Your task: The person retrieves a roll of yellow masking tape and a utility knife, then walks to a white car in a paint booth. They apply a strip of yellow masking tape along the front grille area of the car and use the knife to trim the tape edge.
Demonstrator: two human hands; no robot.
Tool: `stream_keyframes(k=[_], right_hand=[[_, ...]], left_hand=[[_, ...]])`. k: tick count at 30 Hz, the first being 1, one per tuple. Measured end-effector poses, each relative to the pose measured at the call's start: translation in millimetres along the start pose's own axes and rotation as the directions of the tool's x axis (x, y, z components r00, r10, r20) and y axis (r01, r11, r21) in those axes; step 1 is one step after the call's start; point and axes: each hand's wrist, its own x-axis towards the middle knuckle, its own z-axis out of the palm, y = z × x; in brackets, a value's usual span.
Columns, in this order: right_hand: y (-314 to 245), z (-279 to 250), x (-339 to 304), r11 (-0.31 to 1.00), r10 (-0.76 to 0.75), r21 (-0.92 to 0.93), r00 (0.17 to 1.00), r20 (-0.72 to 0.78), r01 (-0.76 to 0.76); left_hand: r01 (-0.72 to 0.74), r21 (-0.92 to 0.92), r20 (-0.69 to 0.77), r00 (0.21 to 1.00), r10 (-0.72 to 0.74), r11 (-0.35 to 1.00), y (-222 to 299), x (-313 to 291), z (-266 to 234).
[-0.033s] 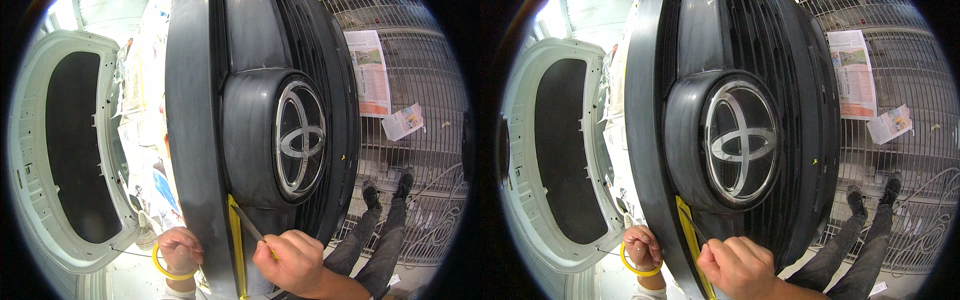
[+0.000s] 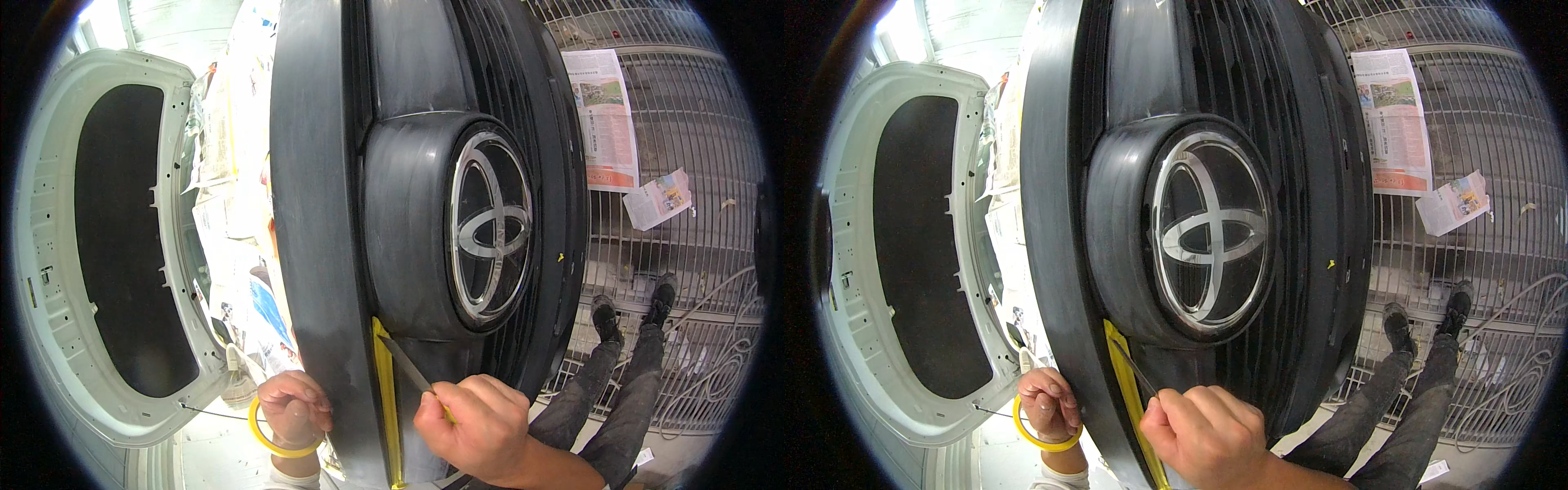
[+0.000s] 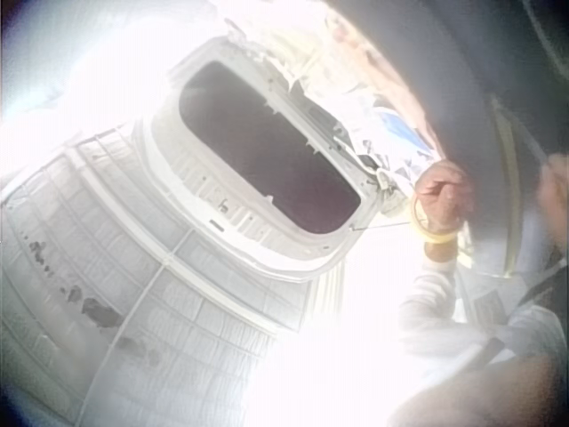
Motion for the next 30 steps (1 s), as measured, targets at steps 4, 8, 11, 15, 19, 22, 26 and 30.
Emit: stream_keyframes(k=[4,8,11,15,19,22,26,30], right_hand=[[-3.6,-3.2,4.0,0.997,0.034,-0.067,0.997,0.075,-0.029],[-3.2,-1.9,4.5,0.996,0.011,-0.084,0.999,0.035,-0.008],[-2.5,-1.5,3.8,0.993,-0.004,-0.114,0.997,0.072,0.012],[-3.0,-3.2,3.6,0.994,-0.023,-0.107,0.998,0.063,0.030],[-4.9,-6.3,2.4,0.997,-0.024,-0.071,0.998,0.060,0.028],[-4.1,-4.4,0.3,0.997,-0.018,-0.073,0.998,0.066,0.023],[-1.1,0.8,-1.4,0.998,-0.050,-0.050,0.999,-0.001,0.050],[-1.0,-0.9,-1.2,0.995,-0.052,-0.080,0.998,0.043,0.055]], left_hand=[[0.000,-0.003,0.001,1.000,0.000,1.000,0.3,0.1,0.8],[-0.004,-0.006,0.008,1.000,0.005,1.000,-0.1,-0.2,0.0],[-0.006,-0.001,0.005,1.000,0.006,1.000,-0.7,-0.7,-1.2],[-0.023,0.005,0.012,1.000,0.023,1.000,-1.7,-0.8,-1.9],[-0.026,0.003,0.015,1.000,0.026,1.000,-2.2,-0.5,-1.6],[-0.026,-0.005,0.017,1.000,0.026,1.000,-2.6,-0.3,-1.5],[-0.031,-0.002,0.017,0.999,0.031,1.000,-2.4,0.1,-0.9],[-0.032,-0.013,0.021,0.999,0.033,0.999,-2.3,0.8,-0.2]])
